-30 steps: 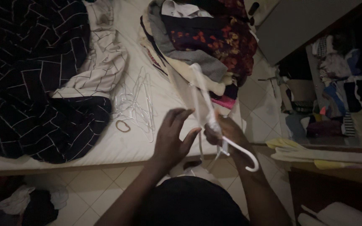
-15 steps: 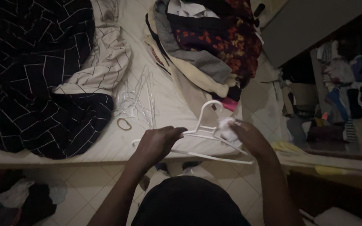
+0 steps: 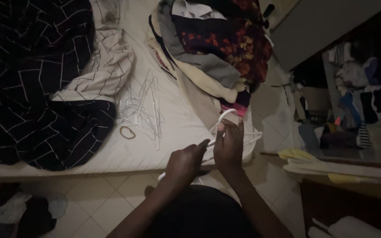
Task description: The person tapes plastic clothes hangers together with adhesive tape, ties cloth around a wire clothes hanger by hand, and carries the hanger to a closet.
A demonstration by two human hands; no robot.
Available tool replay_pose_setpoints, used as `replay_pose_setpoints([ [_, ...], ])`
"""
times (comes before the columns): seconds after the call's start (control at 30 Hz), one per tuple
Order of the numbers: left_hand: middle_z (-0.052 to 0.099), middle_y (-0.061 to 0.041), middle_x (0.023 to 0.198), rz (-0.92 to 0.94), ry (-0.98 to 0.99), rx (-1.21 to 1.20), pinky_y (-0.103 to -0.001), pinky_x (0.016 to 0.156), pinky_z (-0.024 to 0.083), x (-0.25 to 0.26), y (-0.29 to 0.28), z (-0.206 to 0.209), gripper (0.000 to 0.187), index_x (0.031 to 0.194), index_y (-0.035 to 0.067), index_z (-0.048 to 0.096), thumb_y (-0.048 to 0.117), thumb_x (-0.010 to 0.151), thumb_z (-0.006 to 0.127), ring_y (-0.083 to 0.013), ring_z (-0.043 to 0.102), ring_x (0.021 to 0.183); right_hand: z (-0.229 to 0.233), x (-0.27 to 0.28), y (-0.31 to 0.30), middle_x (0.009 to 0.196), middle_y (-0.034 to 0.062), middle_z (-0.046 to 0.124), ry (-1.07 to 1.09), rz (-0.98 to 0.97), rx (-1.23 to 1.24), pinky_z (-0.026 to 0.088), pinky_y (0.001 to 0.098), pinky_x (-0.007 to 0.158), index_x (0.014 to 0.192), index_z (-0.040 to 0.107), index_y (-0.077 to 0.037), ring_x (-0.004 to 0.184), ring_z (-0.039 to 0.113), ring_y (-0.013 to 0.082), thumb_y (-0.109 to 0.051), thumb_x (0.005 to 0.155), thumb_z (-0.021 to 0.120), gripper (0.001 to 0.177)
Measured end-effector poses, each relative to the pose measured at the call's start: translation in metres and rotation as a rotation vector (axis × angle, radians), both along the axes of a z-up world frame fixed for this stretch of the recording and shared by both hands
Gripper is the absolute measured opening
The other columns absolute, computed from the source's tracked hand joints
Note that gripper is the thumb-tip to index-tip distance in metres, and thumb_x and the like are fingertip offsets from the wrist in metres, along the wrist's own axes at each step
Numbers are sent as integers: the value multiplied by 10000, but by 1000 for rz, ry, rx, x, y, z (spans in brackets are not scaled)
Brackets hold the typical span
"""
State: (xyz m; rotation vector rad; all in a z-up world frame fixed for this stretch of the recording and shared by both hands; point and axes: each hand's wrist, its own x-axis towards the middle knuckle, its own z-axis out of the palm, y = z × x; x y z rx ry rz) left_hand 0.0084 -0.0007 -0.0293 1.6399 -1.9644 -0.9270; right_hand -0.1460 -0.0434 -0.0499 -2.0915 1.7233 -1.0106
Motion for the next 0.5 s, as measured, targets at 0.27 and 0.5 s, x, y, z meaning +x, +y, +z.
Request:
replay_pose_setpoints([
  [0.27, 692, -156, 787, -52, 184, -122, -450, 621, 515, -29, -6, -38, 353, 1336, 42, 596, 213, 1028, 598, -335, 685, 705, 23, 13, -24, 810, 53, 628, -1031, -93, 343, 488, 348, 803, 990, 613, -38, 782, 583, 177, -378, 1117, 433, 405],
  [0.5, 512, 24, 729, 91, 1596, 818, -211, 424, 326, -15, -32, -40, 361, 1028, 49, 528, 371, 1189, 550, -37, 401, 492, 28, -8, -32, 695, 16, 467, -1890, 228, 387, 546, 423, 940, 993, 550, -55, 747, 515, 189, -373, 1137, 572, 350],
])
